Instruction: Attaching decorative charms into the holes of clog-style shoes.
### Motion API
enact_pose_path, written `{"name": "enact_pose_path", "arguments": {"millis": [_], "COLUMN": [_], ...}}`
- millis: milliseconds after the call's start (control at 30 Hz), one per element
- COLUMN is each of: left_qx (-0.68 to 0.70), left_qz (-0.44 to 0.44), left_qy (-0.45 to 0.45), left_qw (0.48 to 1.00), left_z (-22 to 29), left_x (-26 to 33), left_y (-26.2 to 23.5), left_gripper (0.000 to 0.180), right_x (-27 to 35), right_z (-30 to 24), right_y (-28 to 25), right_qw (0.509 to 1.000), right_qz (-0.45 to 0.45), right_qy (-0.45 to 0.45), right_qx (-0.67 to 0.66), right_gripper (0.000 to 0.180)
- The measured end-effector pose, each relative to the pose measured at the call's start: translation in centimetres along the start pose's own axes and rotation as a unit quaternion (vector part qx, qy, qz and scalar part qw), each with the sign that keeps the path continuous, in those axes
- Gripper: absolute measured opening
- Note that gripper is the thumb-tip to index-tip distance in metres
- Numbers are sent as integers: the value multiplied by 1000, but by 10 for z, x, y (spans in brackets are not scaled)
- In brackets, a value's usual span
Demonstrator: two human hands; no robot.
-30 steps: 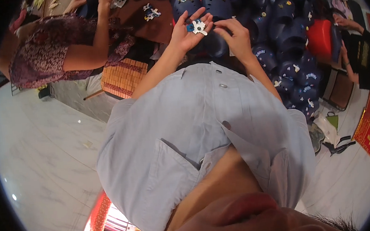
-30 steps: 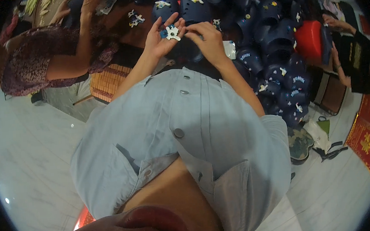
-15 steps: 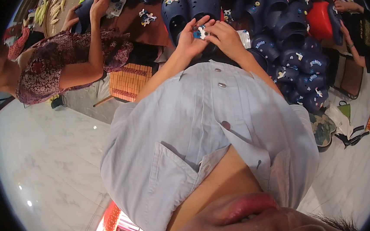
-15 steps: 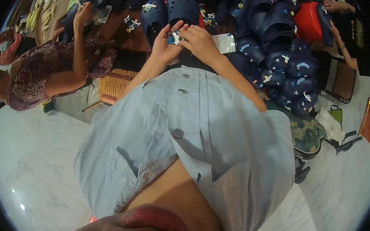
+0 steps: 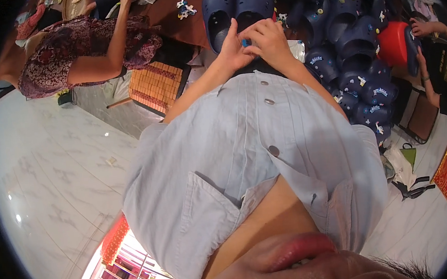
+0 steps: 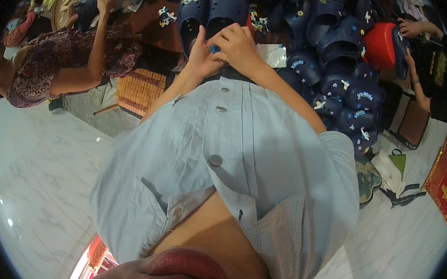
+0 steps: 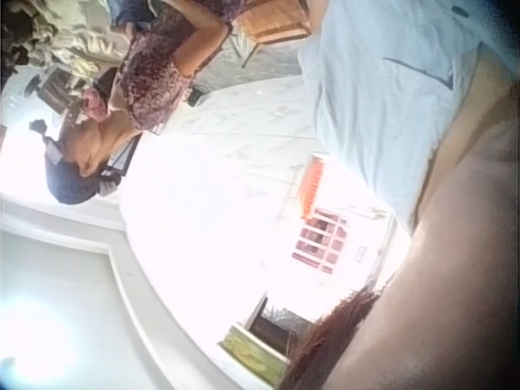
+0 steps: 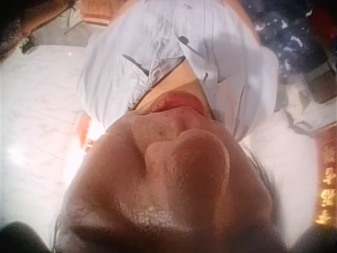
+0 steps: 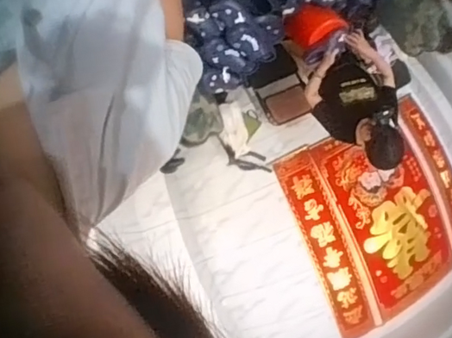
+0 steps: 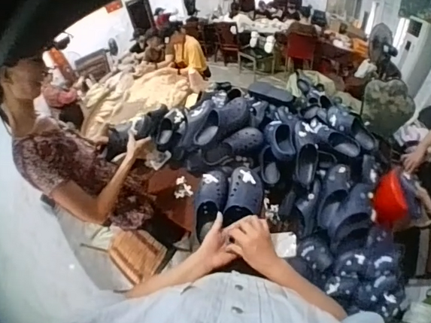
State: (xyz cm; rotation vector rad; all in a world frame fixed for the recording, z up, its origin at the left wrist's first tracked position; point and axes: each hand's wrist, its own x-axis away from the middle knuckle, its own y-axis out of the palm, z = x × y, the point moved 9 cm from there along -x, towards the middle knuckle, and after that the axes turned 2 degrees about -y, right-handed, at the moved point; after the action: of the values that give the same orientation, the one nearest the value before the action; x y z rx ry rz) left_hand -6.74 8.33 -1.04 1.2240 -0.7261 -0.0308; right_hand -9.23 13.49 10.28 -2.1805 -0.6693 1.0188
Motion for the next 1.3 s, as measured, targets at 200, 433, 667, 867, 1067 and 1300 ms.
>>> {"name": "enact_pose_path", "arguments": {"millis": [200, 433, 667, 867, 1067, 1300], "left_qx": [48, 29, -162, -273, -286, -295], "left_qz": [-43, 65, 74, 153, 148, 139], "left_qy": [-10, 5, 49, 82, 32, 9], "left_qw": [998, 997, 983, 946, 946, 945], "left_z": [-8, -10, 8, 33, 36, 34], "left_x": [-6, -9, -21, -69, -89, -94], "left_y": [-13, -44, -37, -49, -55, -61], "left_gripper": [73, 42, 40, 24, 14, 15], "right_x": [3, 18, 49, 37, 31, 17], "right_z": [1, 67, 204, 228, 228, 198], "right_y": [7, -5, 37, 77, 74, 46], "right_qw": [1000, 934, 775, 717, 772, 925], "right_qz": [-17, 78, 195, 128, 157, 146], "right_qy": [-19, 243, 410, 453, 440, 318], "right_qx": [-4, -252, -440, -515, -431, -152], "right_gripper": [21, 12, 12, 11, 9, 10]}}
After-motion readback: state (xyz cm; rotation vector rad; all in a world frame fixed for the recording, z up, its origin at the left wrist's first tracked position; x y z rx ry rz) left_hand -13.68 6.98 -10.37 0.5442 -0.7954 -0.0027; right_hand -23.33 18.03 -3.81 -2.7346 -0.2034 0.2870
